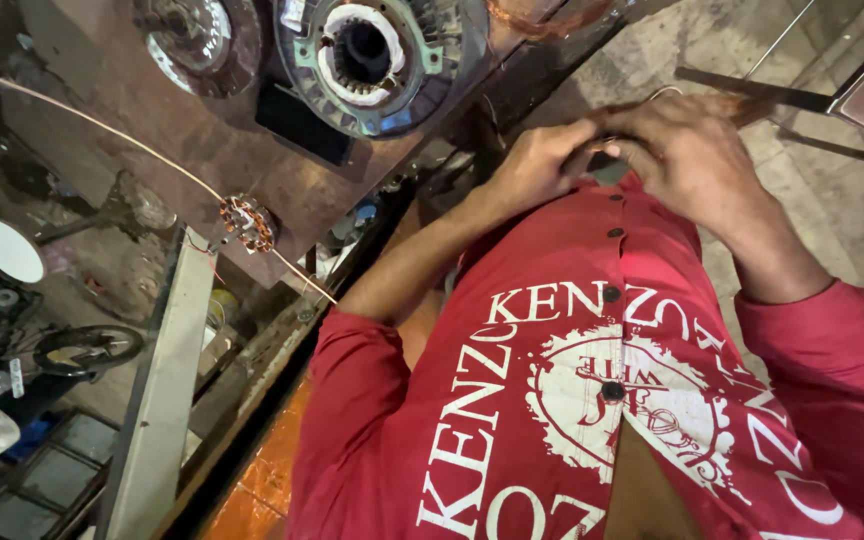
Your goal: The person holds a bundle of copper wire and twists it repeatedly with both hands to form a tighter, more compact coil. The person continues twisting and adjusting the wire bundle throughout the clip.
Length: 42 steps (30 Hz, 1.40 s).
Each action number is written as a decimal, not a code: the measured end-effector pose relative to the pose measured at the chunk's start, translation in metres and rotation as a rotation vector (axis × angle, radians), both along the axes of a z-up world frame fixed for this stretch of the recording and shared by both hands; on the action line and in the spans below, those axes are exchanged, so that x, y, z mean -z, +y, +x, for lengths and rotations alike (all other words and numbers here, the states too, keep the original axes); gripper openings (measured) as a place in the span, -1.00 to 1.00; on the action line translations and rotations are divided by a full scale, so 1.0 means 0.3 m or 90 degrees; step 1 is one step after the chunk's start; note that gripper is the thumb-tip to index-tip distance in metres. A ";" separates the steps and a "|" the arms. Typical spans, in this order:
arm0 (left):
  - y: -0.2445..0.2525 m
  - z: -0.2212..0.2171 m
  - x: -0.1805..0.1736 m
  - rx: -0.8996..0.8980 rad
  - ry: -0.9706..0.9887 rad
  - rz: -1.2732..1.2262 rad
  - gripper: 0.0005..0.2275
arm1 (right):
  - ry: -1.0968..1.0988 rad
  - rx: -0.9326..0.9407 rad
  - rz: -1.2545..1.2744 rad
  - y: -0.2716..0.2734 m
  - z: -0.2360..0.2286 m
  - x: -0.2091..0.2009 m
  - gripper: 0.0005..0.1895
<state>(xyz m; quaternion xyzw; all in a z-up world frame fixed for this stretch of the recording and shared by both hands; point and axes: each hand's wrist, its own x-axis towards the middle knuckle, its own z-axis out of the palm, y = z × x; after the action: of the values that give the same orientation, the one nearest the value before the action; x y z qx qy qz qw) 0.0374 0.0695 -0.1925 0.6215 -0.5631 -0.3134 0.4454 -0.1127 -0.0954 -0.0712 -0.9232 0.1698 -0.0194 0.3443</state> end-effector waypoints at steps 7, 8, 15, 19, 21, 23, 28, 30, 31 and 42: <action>0.124 0.008 0.046 -0.005 -0.217 -0.091 -0.72 | -0.162 0.057 -0.041 -0.017 0.162 0.119 -0.87; 0.137 0.009 0.032 -0.026 -0.262 -0.108 -0.72 | -0.164 0.067 -0.013 -0.014 0.201 0.174 -0.87; 0.224 0.066 -0.086 -0.042 -0.350 -0.142 -0.68 | -0.098 0.262 0.218 0.068 0.495 0.551 -0.78; 0.233 0.069 -0.098 -0.153 -0.380 -0.154 -0.76 | -0.097 0.362 0.163 0.108 0.576 0.650 -0.74; 0.235 0.077 -0.098 -0.174 -0.346 -0.156 -0.77 | -0.125 0.381 0.165 0.114 0.588 0.684 -0.80; 0.239 0.085 -0.100 -0.215 -0.332 -0.134 -0.76 | -0.101 0.385 0.228 0.116 0.591 0.712 -0.82; 0.225 0.099 -0.075 -0.272 -0.202 -0.120 -0.74 | -0.065 0.372 0.295 0.121 0.571 0.734 -0.85; 0.224 0.101 -0.043 -0.284 -0.141 -0.085 -0.73 | -0.078 0.377 0.331 0.137 0.563 0.723 -0.83; 0.226 0.099 -0.022 -0.294 -0.144 -0.063 -0.71 | -0.066 0.368 0.317 0.147 0.555 0.717 -0.81; 0.161 0.158 0.123 -0.401 -0.306 -0.048 -0.61 | -0.082 0.351 0.525 0.141 0.503 0.695 -0.85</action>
<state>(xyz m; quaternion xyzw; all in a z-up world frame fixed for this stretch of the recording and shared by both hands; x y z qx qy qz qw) 0.0849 0.1178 -0.2293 0.8026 -0.4443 0.0135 0.3979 0.0381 -0.0531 -0.2798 -0.6279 0.3792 -0.0976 0.6726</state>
